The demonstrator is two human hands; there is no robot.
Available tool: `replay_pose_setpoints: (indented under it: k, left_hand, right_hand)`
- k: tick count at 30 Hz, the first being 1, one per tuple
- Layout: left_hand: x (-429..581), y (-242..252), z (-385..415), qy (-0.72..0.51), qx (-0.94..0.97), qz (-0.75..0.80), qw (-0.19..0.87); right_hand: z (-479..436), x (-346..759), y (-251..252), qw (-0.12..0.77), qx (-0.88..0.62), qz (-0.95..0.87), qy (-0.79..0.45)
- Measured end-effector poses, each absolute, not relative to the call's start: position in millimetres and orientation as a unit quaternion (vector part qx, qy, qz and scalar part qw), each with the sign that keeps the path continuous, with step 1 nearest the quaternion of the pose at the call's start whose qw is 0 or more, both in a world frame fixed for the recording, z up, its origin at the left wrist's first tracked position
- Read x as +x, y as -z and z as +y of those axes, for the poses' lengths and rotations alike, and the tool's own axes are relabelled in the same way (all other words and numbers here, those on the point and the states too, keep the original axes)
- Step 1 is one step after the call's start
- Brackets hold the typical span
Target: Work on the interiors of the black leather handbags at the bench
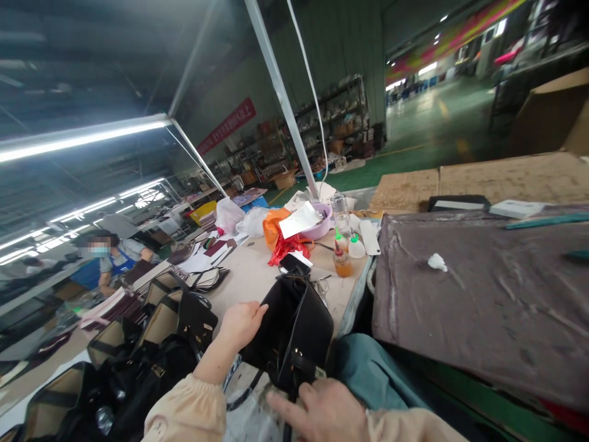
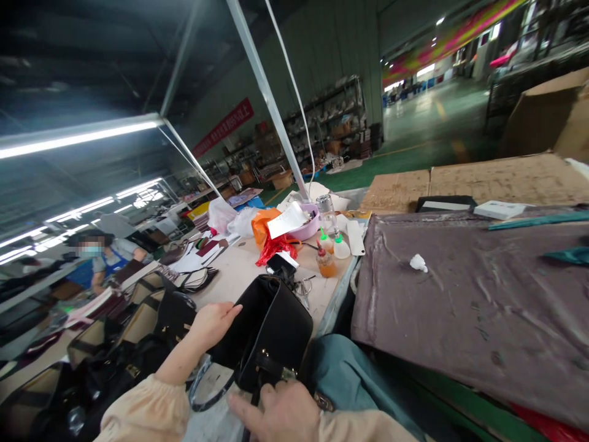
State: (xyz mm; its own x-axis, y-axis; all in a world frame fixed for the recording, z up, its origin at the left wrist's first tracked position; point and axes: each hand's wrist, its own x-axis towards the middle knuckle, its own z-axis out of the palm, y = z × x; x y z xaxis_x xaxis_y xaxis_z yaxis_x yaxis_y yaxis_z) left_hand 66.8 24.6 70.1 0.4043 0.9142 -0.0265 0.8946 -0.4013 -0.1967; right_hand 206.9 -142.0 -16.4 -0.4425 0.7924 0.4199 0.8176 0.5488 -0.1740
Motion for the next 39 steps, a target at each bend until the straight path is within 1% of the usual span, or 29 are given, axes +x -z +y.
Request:
replay_pose_setpoints:
  k: [3,5,7,9,11,13,15,20,22,24,26,28,30,32,34,37,39]
  left_hand:
    - [66,-70,25,-0.029,-0.828,-0.558,0.039]
    - [64,-69,24,0.007,-0.824,-0.566,0.004]
    - [61,-68,24,0.051,-0.814,-0.577,-0.043]
    - [57,-68,23,0.098,-0.793,-0.592,-0.105]
    - [51,-70,22,0.148,-0.757,-0.612,-0.176]
    - [43,-75,16,0.189,-0.711,-0.628,-0.252]
    - [34,-79,6,0.213,-0.673,-0.632,-0.320]
    - [17,-77,-38,0.224,-0.592,-0.610,-0.477]
    - [15,-70,-56,0.230,-0.556,-0.601,-0.526]
    - [13,-63,-71,0.218,-0.543,-0.597,-0.549]
    - [13,-63,-81,0.167,-0.568,-0.588,-0.551]
    - [13,-72,-86,0.114,-0.633,-0.562,-0.521]
    - [14,-87,-81,0.124,-0.721,-0.516,-0.445]
    - [17,-101,-67,0.170,-0.804,-0.466,-0.329]
    - [22,-106,-44,0.187,-0.852,-0.425,-0.242]
    - [35,-97,-8,0.162,-0.907,-0.365,-0.134]
    - [45,-85,11,0.128,-0.930,-0.330,-0.096]
  right_hand:
    - [-136,192,28,0.251,-0.488,-0.830,0.094]
    - [-134,188,36,0.239,-0.516,-0.816,0.104]
    - [-130,190,39,0.198,-0.544,-0.811,0.081]
    - [-127,198,35,0.141,-0.568,-0.811,0.023]
    - [-124,213,24,0.109,-0.598,-0.793,-0.033]
    - [-120,233,9,0.128,-0.629,-0.765,-0.049]
    - [-113,256,-5,0.171,-0.637,-0.750,-0.045]
    - [-75,303,-25,0.269,-0.575,-0.767,-0.092]
    - [-58,310,-25,0.282,-0.558,-0.774,-0.103]
    - [-43,309,-19,0.275,-0.542,-0.786,-0.115]
    - [-35,304,-10,0.263,-0.530,-0.796,-0.127]
    - [-32,299,-1,0.269,-0.524,-0.796,-0.140]
    - [-34,296,5,0.290,-0.522,-0.789,-0.149]
    - [-38,295,7,0.314,-0.517,-0.781,-0.156]
    - [-41,293,5,0.342,-0.510,-0.772,-0.167]
    - [-41,289,1,0.384,-0.501,-0.754,-0.183]
    - [-39,284,-1,0.397,-0.502,-0.746,-0.184]
